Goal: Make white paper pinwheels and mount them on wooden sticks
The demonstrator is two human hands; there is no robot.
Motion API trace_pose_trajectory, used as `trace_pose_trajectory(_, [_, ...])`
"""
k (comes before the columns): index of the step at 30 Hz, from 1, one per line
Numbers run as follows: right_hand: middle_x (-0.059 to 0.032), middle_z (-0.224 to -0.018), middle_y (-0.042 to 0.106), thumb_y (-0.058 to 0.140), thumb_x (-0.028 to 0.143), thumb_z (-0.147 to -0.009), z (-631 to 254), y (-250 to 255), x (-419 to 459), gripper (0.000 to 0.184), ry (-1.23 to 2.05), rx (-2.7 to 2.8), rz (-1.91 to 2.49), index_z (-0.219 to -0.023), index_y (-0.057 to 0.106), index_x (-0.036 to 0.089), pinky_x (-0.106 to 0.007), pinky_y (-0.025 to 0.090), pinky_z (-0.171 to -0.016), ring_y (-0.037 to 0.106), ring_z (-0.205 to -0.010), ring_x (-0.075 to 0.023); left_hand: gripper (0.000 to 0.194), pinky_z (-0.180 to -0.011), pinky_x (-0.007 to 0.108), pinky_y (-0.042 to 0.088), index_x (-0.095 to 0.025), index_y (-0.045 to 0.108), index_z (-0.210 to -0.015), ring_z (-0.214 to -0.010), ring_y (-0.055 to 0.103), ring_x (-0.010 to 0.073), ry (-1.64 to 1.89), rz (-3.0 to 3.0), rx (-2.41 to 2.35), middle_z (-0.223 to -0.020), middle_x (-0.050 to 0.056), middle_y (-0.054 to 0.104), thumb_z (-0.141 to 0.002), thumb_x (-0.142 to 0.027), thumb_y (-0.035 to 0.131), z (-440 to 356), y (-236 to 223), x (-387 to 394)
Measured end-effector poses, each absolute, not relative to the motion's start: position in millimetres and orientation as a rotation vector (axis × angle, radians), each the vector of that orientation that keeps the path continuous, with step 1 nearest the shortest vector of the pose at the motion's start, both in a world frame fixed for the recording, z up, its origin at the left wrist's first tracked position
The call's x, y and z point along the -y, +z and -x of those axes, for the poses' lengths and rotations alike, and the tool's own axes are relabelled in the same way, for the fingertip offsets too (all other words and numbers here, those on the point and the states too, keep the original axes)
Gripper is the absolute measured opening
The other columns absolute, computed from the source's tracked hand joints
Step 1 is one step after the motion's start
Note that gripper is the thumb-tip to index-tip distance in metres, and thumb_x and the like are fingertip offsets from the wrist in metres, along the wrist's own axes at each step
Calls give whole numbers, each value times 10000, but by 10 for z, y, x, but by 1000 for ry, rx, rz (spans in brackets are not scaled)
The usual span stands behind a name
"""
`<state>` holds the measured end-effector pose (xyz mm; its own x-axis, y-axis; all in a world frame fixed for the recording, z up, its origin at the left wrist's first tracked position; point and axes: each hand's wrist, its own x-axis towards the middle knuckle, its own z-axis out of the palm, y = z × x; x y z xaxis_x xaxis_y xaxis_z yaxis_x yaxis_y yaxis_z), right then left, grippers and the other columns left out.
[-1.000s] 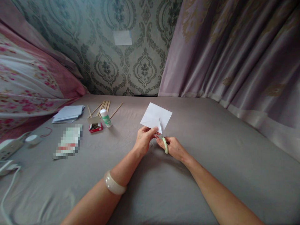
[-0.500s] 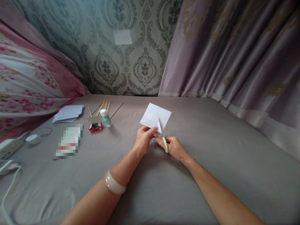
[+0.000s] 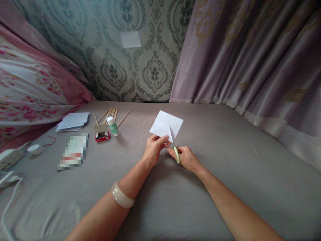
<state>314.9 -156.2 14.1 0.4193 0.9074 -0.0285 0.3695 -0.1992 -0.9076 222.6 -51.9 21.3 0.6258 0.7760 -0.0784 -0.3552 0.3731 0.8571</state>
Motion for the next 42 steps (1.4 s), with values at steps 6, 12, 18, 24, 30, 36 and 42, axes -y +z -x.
trace_pose_trajectory(6, [47,-535,329,550,599,-742,-3162,145,1590,484,835,1246,1723,-542,419,178,-230,236,-473,302,-534,-84,274,-510,226,412,-131,595,-666,-541,578,102,804,-934,-513,-634,9,616,-536,-278,786,-2232,217,525])
trace_pose_trajectory(12, [58,-543,301,557,628,-731,-3154,163,1606,496,875,1281,1765,-564,408,185,-229,215,-469,279,-532,-80,261,-516,191,393,-165,546,-630,-528,510,58,968,-827,-549,-616,-47,566,-527,-280,757,-2204,212,369])
trace_pose_trajectory(18, [54,-513,324,474,705,-743,-3235,168,1561,554,588,991,1737,-614,517,168,-249,262,-488,313,-512,-95,205,-570,204,431,-181,583,-701,-591,546,94,972,-800,-624,-683,-28,623,-525,-248,664,-2206,190,272])
trace_pose_trajectory(24, [73,-452,298,533,667,-732,-3354,184,1555,497,478,761,1628,-582,466,197,-249,238,-433,286,-442,-84,207,-603,226,446,-179,643,-745,-632,555,124,860,-989,-566,-707,-9,646,-545,-234,640,-2223,173,404])
trace_pose_trajectory(30, [79,-453,328,643,560,-662,-3328,208,1544,421,486,691,1530,-577,427,209,-240,233,-425,276,-444,-73,106,-564,202,412,-176,641,-652,-584,537,113,810,-1097,-601,-636,-16,626,-561,-222,612,-2194,176,425])
trace_pose_trajectory(36, [78,-490,311,680,445,-589,-3325,204,1547,375,464,664,1497,-548,389,212,-230,227,-435,253,-474,-67,106,-490,208,369,-179,646,-645,-504,504,114,760,-1141,-645,-565,-21,589,-567,-241,610,-2187,145,405])
trace_pose_trajectory(42, [79,-485,311,674,437,-593,-3329,184,1537,369,449,618,1450,-547,388,209,-229,234,-445,253,-475,-64,168,-549,212,416,-169,667,-678,-590,552,118,736,-1037,-588,-666,17,633,-573,-291,713,-2197,150,392])
